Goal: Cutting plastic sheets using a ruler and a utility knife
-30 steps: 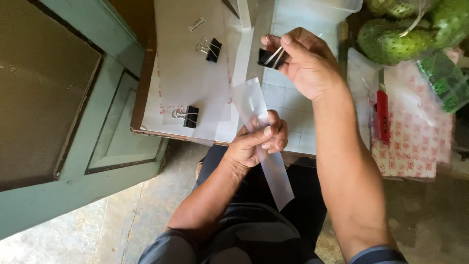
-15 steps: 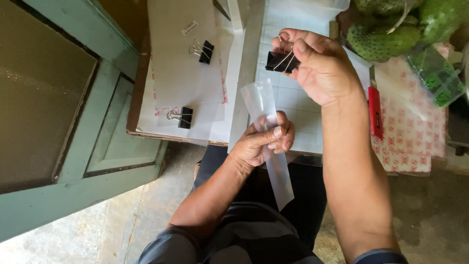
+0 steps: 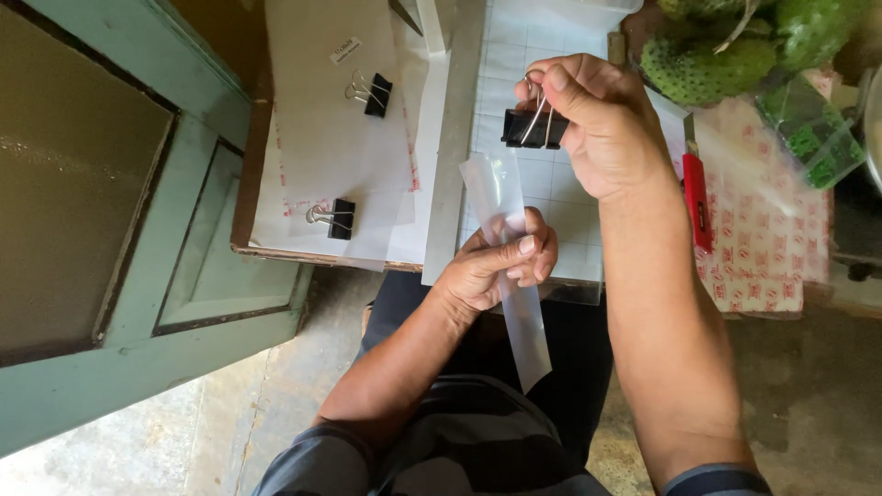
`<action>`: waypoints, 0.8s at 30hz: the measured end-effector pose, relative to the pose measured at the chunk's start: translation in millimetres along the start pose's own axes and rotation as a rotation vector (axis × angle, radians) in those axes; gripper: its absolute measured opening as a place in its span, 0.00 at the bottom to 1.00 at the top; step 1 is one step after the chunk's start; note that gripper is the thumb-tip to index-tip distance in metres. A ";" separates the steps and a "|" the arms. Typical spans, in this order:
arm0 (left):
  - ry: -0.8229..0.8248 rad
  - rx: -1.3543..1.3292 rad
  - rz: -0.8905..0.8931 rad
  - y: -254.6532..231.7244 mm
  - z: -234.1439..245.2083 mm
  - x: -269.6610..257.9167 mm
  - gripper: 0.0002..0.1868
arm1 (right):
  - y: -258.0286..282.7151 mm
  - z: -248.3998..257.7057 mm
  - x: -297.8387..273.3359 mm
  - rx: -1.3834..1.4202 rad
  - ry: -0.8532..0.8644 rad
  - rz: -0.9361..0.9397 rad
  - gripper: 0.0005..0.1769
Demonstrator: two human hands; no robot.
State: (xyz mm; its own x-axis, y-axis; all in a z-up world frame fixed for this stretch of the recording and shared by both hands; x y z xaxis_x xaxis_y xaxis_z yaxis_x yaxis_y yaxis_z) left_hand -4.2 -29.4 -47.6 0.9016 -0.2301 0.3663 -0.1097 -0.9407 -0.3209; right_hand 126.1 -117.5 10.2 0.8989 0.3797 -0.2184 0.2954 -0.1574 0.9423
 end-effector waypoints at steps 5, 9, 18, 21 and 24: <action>-0.001 -0.004 0.005 1.4 -1.6 0.8 0.10 | -1.3 -2.2 -3.0 -0.045 0.006 -0.007 0.12; 0.004 0.002 0.020 3.9 -1.2 -0.2 0.10 | -2.3 -5.9 -5.0 -0.083 -0.042 -0.060 0.10; 0.031 0.035 0.048 4.0 -5.3 0.5 0.14 | -2.9 -29.6 -13.0 -0.113 0.041 -0.023 0.13; 0.057 0.015 0.074 3.6 -6.0 -1.1 0.14 | -1.0 -35.1 -16.4 -0.146 0.037 -0.049 0.15; 0.066 0.023 0.097 0.2 -10.0 -1.0 0.15 | 1.5 -37.6 -18.4 -0.156 0.061 -0.053 0.16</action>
State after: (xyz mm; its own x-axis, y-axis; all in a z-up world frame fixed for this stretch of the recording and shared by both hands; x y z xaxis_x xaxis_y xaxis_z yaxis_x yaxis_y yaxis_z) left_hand -9.3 -31.8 -39.3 0.8577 -0.3360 0.3892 -0.1846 -0.9077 -0.3768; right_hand 97.8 -90.4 25.2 0.8608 0.4391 -0.2575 0.2840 0.0056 0.9588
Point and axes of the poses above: each hand's wrist, its own x-axis towards the middle knuckle, its own z-axis out of the back of the hand, y = z × x, the point moved 5 cm from there along x, towards the middle knuckle, and after that the axes turned 15 degrees about -z, right-handed, at the moved point
